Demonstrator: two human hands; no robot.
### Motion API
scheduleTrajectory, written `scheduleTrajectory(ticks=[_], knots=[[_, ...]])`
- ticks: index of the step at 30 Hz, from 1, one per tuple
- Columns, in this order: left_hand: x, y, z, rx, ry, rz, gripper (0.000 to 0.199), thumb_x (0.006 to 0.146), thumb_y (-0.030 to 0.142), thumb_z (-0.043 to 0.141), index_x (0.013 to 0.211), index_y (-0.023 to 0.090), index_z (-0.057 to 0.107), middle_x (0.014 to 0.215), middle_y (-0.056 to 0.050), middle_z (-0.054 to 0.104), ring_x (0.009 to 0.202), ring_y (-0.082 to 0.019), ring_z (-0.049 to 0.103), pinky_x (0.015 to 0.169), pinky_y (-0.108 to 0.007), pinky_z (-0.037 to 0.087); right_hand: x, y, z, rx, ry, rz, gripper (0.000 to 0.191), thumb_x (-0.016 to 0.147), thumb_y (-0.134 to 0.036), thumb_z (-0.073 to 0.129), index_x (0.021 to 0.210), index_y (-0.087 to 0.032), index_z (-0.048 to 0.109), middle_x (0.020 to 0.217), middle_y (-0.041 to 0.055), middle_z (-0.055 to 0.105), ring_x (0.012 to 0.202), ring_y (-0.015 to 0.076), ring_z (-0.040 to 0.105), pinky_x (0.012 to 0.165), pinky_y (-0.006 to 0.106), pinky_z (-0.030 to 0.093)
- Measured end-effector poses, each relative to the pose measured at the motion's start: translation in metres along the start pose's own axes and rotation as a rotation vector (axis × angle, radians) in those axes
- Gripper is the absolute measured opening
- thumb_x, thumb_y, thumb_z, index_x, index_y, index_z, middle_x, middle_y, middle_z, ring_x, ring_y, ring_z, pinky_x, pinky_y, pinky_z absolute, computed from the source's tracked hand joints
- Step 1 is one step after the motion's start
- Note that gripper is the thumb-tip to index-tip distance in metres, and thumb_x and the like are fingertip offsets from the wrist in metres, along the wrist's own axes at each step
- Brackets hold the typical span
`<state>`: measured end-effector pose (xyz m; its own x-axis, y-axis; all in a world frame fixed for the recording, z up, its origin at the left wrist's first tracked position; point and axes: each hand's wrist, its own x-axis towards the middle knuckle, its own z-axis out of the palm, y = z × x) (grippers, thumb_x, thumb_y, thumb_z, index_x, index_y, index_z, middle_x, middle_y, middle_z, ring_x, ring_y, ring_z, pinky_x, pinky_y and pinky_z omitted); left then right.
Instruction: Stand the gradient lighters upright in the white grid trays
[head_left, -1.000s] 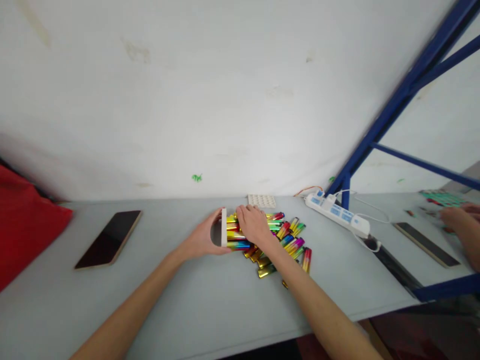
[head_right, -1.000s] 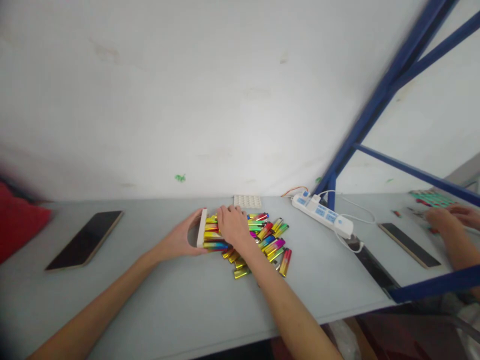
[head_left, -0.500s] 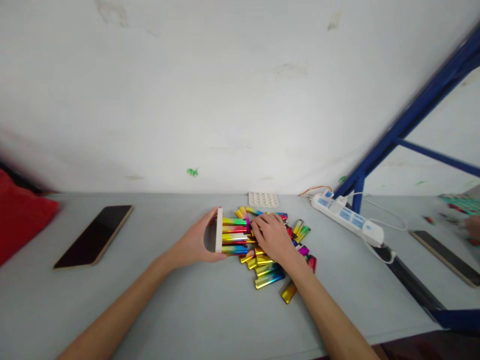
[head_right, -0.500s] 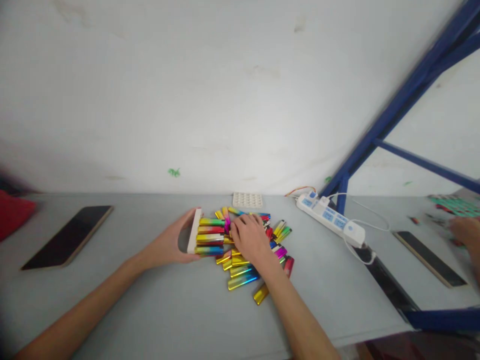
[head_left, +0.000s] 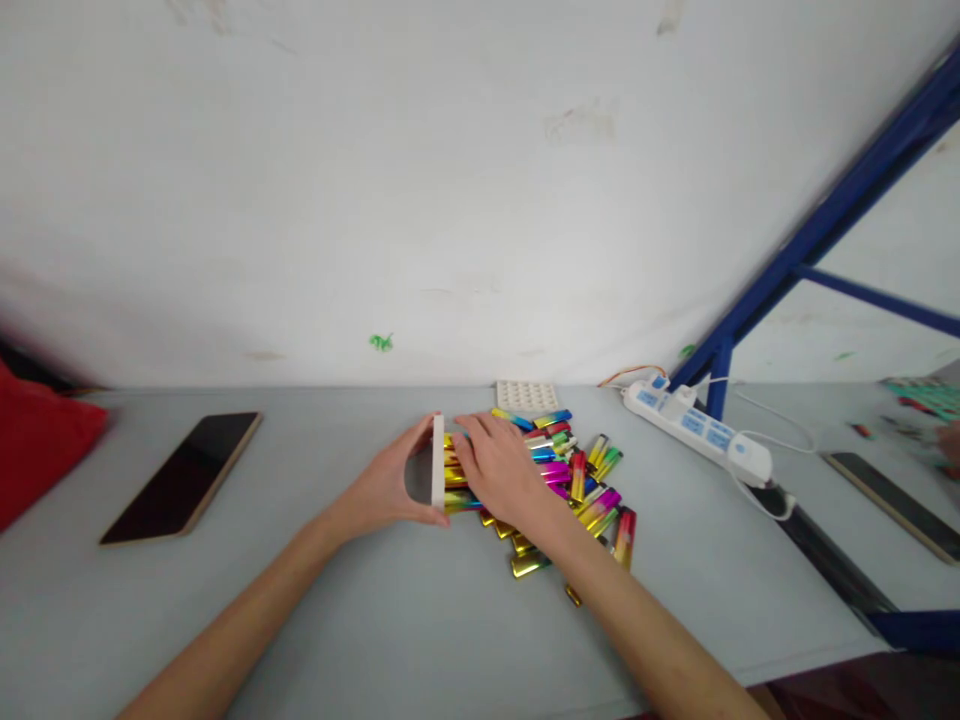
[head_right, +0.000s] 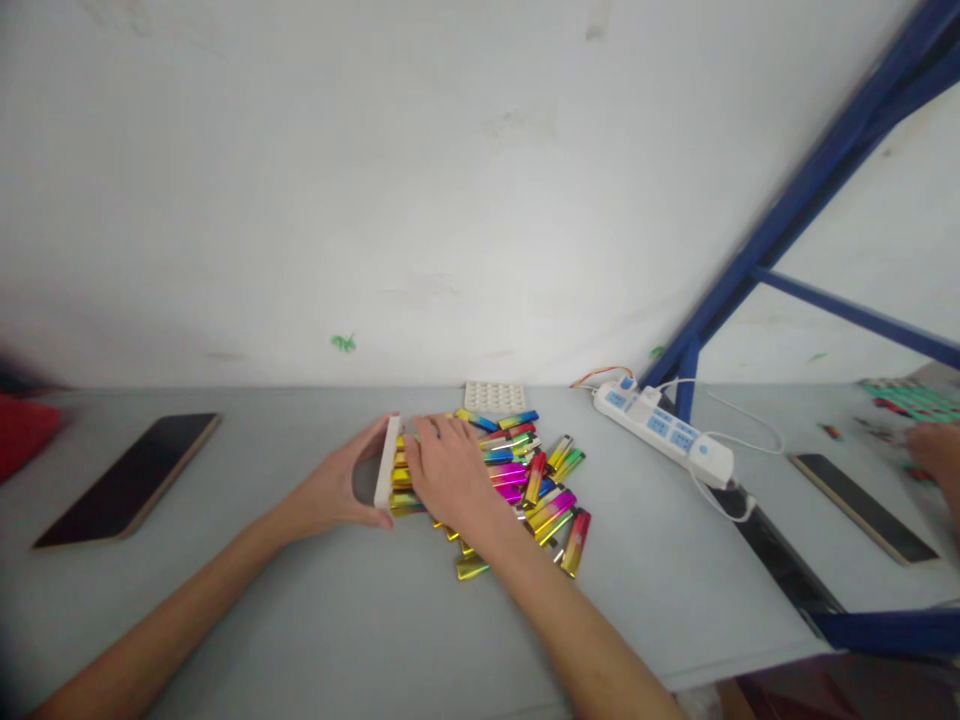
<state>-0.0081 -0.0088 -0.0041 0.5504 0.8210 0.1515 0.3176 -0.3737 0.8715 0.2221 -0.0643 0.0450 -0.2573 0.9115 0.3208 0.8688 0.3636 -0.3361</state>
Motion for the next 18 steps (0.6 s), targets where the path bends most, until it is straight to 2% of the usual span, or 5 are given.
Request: scheduleTrajectory(ticks=[3, 5, 9, 14, 18], knots=[[0.0, 0.001, 0.0, -0.021, 0.005, -0.006, 0.155, 0.05, 0.062, 0.11, 0.181, 0.025, 0.036, 0.181, -0.022, 0.047, 0.164, -0.054, 0.048, 0.139, -0.067, 0.038, 0.006, -0.016, 0.011, -0.049, -0.039, 0.013, 0.044, 0.125, -0.034, 0.029, 0.133, -0.02, 0.071, 0.128, 0.0137, 0.078, 0.127, 0.0306, 0.067, 0.121, 0.05, 0.047], [0.0, 0.002, 0.001, -0.029, 0.004, -0.011, 0.151, 0.053, 0.059, 0.109, 0.181, 0.026, 0.037, 0.18, -0.02, 0.049, 0.163, -0.055, 0.049, 0.138, -0.067, 0.039, 0.006, -0.017, 0.014, -0.094, -0.057, 0.033, 0.046, 0.125, -0.034, 0.028, 0.127, -0.019, 0.071, 0.126, 0.0141, 0.077, 0.126, 0.0318, 0.066, 0.12, 0.051, 0.047], [-0.001, 0.005, 0.003, -0.03, 0.007, -0.008, 0.149, 0.053, 0.055, 0.111, 0.18, 0.022, 0.038, 0.179, -0.022, 0.05, 0.16, -0.054, 0.053, 0.138, -0.068, 0.04, 0.002, -0.002, 0.008, -0.16, -0.097, 0.032, 0.042, 0.124, -0.031, 0.03, 0.122, -0.019, 0.07, 0.124, 0.0149, 0.076, 0.123, 0.0319, 0.066, 0.113, 0.048, 0.05], [-0.005, 0.004, 0.003, -0.058, 0.037, 0.028, 0.142, 0.055, 0.053, 0.112, 0.177, 0.029, 0.044, 0.176, -0.02, 0.055, 0.157, -0.05, 0.059, 0.136, -0.071, 0.042, -0.004, 0.028, -0.01, -0.025, -0.136, -0.116, 0.029, 0.122, -0.023, 0.04, 0.116, -0.018, 0.068, 0.114, 0.0137, 0.076, 0.112, 0.0295, 0.07, 0.107, 0.046, 0.055], [-0.007, 0.003, 0.003, -0.071, 0.046, 0.031, 0.143, 0.054, 0.056, 0.113, 0.177, 0.033, 0.044, 0.177, -0.017, 0.055, 0.159, -0.05, 0.057, 0.137, -0.073, 0.041, -0.007, 0.029, -0.02, 0.055, -0.083, -0.09, 0.023, 0.12, -0.021, 0.046, 0.127, -0.017, 0.068, 0.121, 0.0144, 0.078, 0.115, 0.0291, 0.073, 0.107, 0.045, 0.057]])
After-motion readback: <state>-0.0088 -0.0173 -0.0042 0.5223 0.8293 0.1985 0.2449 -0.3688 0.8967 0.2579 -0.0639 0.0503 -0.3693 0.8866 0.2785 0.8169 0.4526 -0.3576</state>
